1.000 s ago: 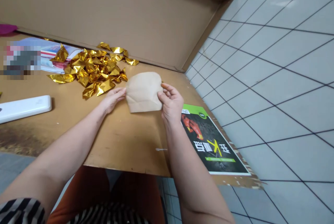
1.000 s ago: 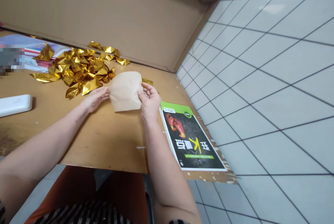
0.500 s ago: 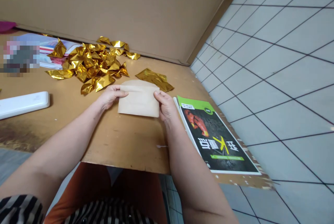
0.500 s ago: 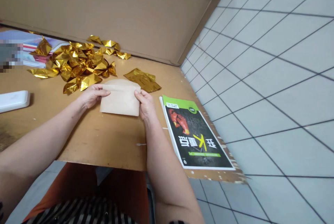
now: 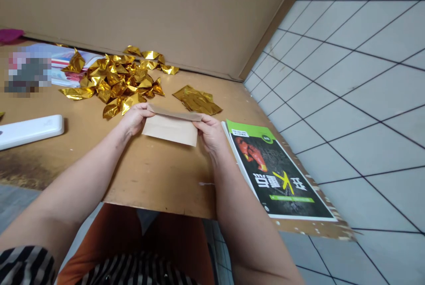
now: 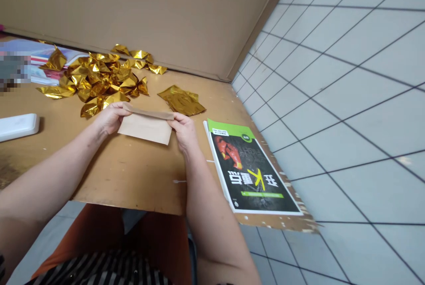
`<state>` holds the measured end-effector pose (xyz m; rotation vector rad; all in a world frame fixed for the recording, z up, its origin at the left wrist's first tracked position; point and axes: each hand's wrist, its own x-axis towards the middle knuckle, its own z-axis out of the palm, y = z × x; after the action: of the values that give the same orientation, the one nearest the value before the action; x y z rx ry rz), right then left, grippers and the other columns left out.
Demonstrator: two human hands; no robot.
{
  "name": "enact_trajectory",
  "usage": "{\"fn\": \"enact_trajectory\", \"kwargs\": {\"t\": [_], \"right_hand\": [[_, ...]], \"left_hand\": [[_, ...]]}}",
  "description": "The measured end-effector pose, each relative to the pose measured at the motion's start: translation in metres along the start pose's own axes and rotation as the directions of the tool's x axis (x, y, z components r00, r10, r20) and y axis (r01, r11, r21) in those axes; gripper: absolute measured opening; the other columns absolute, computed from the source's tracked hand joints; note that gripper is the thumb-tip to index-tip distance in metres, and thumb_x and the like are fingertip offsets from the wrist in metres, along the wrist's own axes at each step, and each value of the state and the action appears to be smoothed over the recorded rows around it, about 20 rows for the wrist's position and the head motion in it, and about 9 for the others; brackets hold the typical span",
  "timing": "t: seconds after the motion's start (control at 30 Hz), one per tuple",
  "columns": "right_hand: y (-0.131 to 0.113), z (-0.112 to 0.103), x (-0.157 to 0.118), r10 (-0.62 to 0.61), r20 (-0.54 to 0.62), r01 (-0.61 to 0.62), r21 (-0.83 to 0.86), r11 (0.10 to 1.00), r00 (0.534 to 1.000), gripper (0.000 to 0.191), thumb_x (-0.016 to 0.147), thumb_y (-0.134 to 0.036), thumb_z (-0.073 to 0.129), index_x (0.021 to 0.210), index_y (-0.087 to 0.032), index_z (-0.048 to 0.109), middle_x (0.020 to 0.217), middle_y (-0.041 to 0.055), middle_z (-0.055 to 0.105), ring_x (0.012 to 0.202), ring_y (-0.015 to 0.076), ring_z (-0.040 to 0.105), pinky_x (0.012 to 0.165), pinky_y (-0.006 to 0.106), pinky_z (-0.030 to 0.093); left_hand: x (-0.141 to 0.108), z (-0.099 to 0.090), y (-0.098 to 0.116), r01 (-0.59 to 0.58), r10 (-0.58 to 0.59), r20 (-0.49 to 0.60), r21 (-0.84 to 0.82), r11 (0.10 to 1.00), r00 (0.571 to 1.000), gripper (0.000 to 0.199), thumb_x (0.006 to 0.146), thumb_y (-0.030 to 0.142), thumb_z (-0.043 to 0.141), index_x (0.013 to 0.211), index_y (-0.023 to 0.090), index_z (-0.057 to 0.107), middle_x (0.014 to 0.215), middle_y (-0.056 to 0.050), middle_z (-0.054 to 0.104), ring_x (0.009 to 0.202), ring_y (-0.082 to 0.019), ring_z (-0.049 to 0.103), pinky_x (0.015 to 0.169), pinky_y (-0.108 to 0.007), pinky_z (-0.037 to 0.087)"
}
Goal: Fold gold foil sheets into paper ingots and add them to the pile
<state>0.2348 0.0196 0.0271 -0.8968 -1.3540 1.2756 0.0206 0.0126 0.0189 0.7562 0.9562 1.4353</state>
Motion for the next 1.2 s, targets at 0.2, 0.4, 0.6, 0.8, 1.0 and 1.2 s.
{"fn": "enact_trajectory", "kwargs": {"t": [0.2,0.4,0.6,0.8,1.0,1.2], "right_hand": [[0.0,0.001,-0.004,-0.197,0.03,0.198,-0.238,0.951,0.98,0.019,0.065,-0.02,0.058,0.073,-0.025,0.075,0.082,-0.0005,0.075,0.083,0.0187,0.065,0.084,0.037,0.049],[0.0,0.002,-0.006,-0.095,0.241,0.175,-0.337,0.925,0.966,0.019,0.066,-0.021,0.058,0.073,-0.024,0.075,0.09,0.0026,0.074,0.091,0.0206,0.065,0.088,0.037,0.048],[-0.002,0.002,-0.009,0.151,0.242,-0.129,-0.106,0.986,0.958,0.03,0.066,-0.04,0.07,0.088,-0.02,0.073,0.087,0.004,0.071,0.079,0.0166,0.063,0.077,0.032,0.048],[0.008,0.016,-0.015,0.252,0.312,-0.17,-0.267,0.949,0.916,0.033,0.057,-0.045,0.081,0.07,-0.017,0.068,0.06,-0.0024,0.061,0.056,0.0111,0.052,0.058,0.026,0.041],[0.011,0.022,-0.012,0.198,0.157,-0.193,-0.047,0.98,0.968,0.036,0.053,-0.046,0.08,0.071,-0.019,0.066,0.062,-0.0027,0.063,0.057,0.0123,0.056,0.055,0.026,0.043],[0.02,0.016,0.001,0.079,-0.25,-0.083,-0.006,0.997,0.965,0.031,0.057,-0.043,0.077,0.067,-0.022,0.057,0.055,-0.0061,0.056,0.046,0.0078,0.044,0.045,0.024,0.036]], "left_hand": [[0.003,-0.004,0.006,0.11,-0.11,0.008,-0.032,0.993,0.994,0.018,0.074,0.033,0.068,0.073,0.015,0.067,0.058,-0.001,0.065,0.05,-0.013,0.059,0.054,-0.024,0.051],[0.003,-0.006,0.002,0.122,-0.116,-0.052,0.124,0.985,0.992,0.018,0.052,0.002,0.075,0.064,0.013,0.067,0.06,-0.001,0.067,0.055,-0.013,0.062,0.06,-0.024,0.052],[-0.001,-0.005,0.002,0.06,-0.094,0.122,0.261,0.964,0.988,0.019,0.051,0.008,0.08,0.065,0.015,0.07,0.063,0.0,0.069,0.058,-0.013,0.063,0.068,-0.028,0.053],[-0.011,0.007,-0.003,0.029,-0.173,0.339,0.388,0.921,0.925,0.026,0.051,0.009,0.082,0.074,0.014,0.07,0.067,0.0,0.07,0.065,-0.015,0.066,0.074,-0.031,0.054],[-0.011,0.013,-0.009,-0.014,-0.008,0.085,0.258,0.966,0.996,0.048,0.054,0.005,0.083,0.097,0.014,0.063,0.071,0.003,0.069,0.063,-0.01,0.064,0.072,-0.024,0.052],[-0.005,0.009,-0.013,0.089,-0.088,-0.013,0.124,0.988,0.996,0.051,0.06,0.016,0.087,0.102,0.014,0.057,0.075,-0.003,0.07,0.07,-0.015,0.069,0.073,-0.027,0.054]]}}
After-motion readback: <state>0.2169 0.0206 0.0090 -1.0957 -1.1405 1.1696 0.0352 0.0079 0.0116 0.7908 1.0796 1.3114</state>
